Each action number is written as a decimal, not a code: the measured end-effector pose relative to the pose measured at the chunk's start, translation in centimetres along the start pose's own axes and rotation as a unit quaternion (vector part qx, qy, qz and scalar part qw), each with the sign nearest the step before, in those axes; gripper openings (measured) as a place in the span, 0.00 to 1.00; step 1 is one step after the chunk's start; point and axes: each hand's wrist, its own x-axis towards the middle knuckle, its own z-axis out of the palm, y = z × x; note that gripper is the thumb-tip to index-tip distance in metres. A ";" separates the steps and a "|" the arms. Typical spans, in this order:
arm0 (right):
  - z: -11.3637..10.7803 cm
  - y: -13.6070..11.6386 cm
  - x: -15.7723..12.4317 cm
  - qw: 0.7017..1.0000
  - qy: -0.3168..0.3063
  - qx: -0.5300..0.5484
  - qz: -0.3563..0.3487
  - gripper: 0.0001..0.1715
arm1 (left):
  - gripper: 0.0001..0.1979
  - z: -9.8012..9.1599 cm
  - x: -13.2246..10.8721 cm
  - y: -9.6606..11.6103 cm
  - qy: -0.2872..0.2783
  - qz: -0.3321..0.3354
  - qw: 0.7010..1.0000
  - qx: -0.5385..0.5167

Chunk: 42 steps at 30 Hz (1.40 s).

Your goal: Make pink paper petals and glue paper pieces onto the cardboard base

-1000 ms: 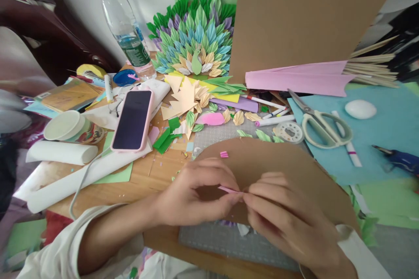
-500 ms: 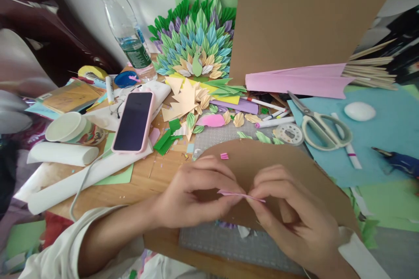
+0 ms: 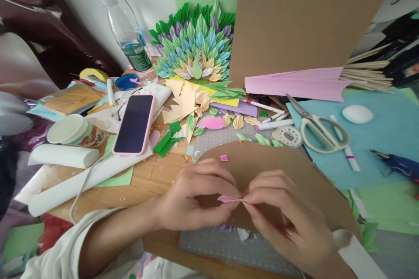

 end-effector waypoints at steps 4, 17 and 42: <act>-0.2 0.1 -0.3 0.991 0.048 -0.123 -0.033 0.07 | 0.05 0.2 -0.1 -0.1 0.014 -0.024 1.000 0.011; 0.1 0.3 -0.9 0.963 0.053 -0.235 -0.122 0.10 | 0.05 0.2 0.0 0.6 0.014 -0.097 0.993 -0.066; 0.9 0.1 -1.0 0.935 0.105 0.277 0.193 0.09 | 0.06 -0.1 0.0 0.5 0.023 -0.186 0.964 -0.190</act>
